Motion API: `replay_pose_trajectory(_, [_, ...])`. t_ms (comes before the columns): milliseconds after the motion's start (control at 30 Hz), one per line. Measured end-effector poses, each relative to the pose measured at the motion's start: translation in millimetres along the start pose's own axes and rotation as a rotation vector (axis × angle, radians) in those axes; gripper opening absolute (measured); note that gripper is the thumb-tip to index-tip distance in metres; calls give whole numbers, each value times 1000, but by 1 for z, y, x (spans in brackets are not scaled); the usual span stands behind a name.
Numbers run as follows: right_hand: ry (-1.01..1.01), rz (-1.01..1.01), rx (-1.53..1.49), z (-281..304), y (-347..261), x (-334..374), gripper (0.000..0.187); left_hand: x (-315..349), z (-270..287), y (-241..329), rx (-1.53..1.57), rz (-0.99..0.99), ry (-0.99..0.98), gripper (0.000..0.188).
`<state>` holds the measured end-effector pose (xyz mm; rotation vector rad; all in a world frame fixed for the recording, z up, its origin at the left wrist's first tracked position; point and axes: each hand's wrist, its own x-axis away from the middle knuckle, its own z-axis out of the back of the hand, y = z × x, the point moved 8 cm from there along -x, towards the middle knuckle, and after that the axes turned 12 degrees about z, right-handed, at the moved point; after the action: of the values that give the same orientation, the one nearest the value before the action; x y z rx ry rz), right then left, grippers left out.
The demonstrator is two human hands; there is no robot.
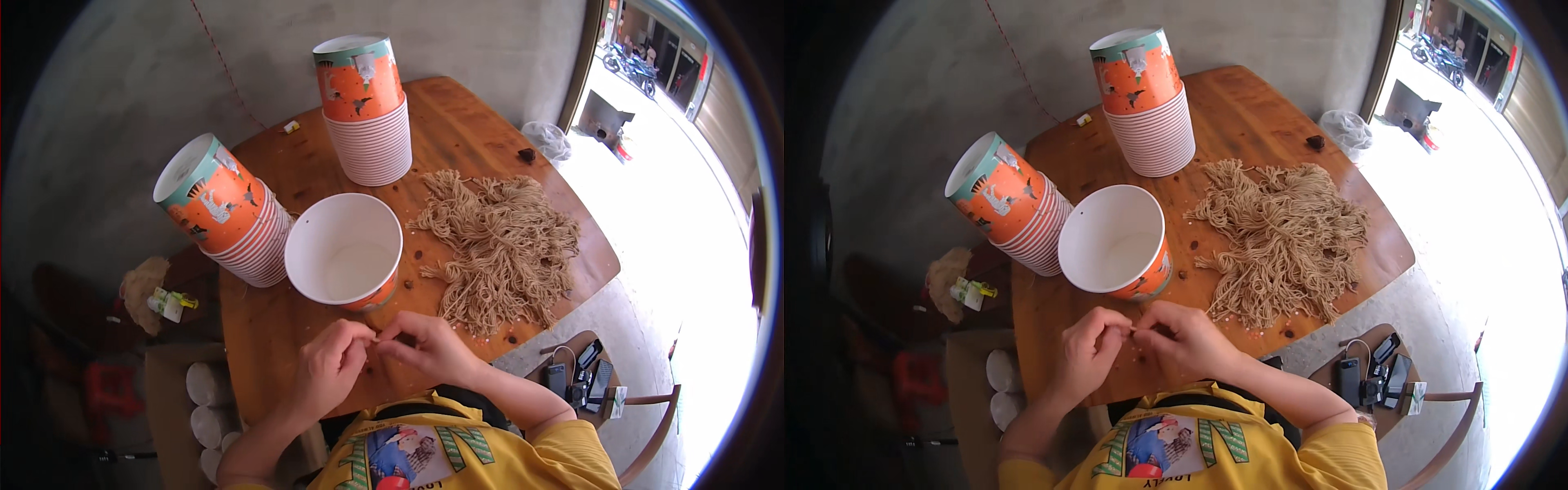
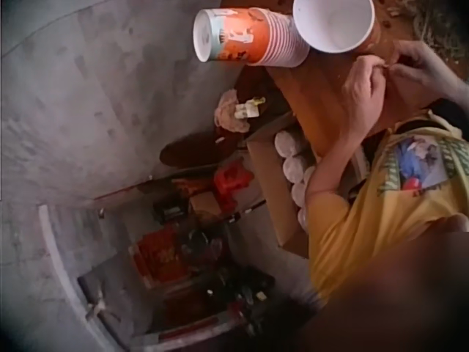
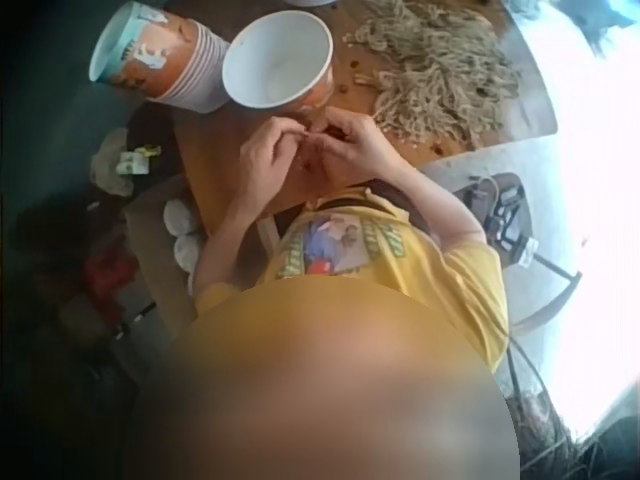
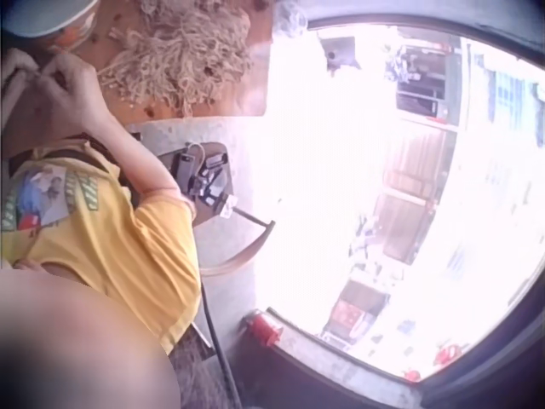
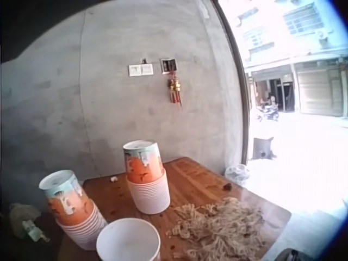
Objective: Packaging dried loose material into printed paper cups and securing them with string.
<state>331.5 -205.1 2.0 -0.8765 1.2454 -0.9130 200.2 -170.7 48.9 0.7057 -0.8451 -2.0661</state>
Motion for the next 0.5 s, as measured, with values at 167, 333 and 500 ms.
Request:
replay_pose_trajectory(167, [234, -43, 7, 26, 14, 1, 15, -19, 19, 15, -52, -118, 233, 19])
replay_pose_trajectory(333, [341, -57, 201, 40, 14, -15, 14, -51, 14, 24, -274, -204, 191, 26])
replay_pose_trajectory(500, [366, -23, 102, 37, 36, -24, 14, -77, -10, 3, -139, 28, -117, 23])
